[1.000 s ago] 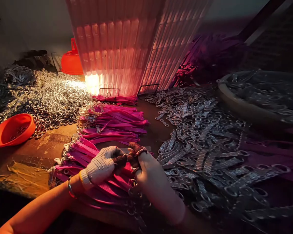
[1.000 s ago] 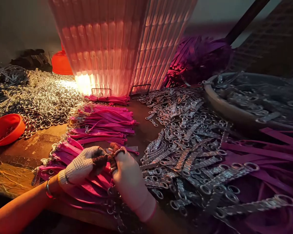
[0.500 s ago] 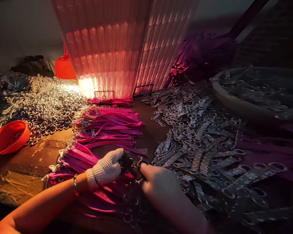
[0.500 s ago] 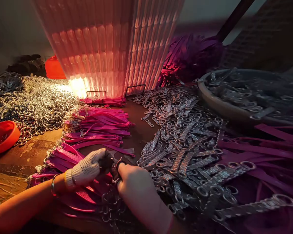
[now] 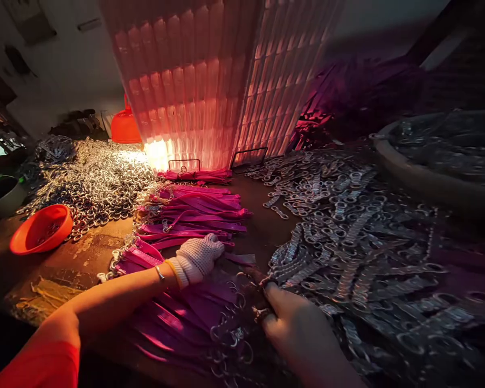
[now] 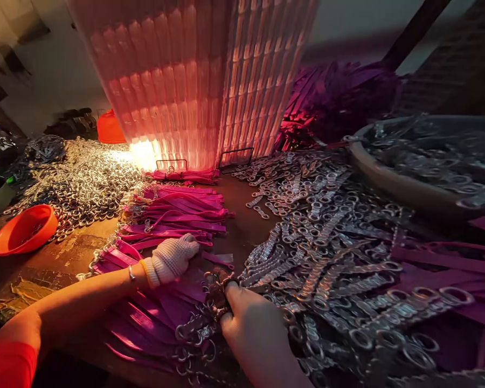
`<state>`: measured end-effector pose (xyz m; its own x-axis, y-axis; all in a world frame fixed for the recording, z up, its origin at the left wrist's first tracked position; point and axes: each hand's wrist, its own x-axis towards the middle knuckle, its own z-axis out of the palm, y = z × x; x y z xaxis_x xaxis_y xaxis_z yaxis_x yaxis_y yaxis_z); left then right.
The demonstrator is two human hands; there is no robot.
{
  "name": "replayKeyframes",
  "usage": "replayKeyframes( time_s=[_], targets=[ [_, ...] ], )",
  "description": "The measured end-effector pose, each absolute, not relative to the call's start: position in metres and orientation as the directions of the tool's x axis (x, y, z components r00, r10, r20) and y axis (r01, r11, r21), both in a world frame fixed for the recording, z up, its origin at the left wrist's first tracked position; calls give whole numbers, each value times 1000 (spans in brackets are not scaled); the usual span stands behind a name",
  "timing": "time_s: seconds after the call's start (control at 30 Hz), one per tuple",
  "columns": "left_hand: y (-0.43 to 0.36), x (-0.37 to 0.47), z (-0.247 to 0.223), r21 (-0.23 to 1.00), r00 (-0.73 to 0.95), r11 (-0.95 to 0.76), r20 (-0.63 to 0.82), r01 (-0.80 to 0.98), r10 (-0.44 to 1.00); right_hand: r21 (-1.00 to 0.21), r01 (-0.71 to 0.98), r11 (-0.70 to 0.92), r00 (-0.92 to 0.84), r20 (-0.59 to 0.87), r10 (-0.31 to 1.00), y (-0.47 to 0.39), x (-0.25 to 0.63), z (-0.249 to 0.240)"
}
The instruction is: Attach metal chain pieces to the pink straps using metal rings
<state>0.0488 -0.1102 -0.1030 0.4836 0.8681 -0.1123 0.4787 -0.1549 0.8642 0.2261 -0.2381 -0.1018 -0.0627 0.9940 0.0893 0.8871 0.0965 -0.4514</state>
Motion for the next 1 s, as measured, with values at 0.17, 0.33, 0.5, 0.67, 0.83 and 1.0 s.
replayKeyframes(
  time_s=[0.17,0.33,0.5,0.67,0.83,1.0],
  targets=[
    [-153,16,-61,926,515,203,-348,317,784,-512,820,254,-168,209,963,-230,204,-88],
    [-179,0,-48,909,476,379,-413,171,777,-360,906,221,-200,95,975,-223,175,-66],
    [-189,-3,-61,943,464,145,-277,299,842,-207,947,245,-236,72,969,-222,161,-58],
    [-190,-9,-81,815,547,-301,-24,496,837,-230,953,197,-185,75,980,-224,159,-67],
    [-188,-14,-80,918,546,-5,-232,398,805,-334,918,213,-249,-70,966,-225,163,-59],
    [-192,-14,-91,857,531,-230,-59,461,845,-184,977,110,-164,-311,936,-218,160,-53]
  ],
)
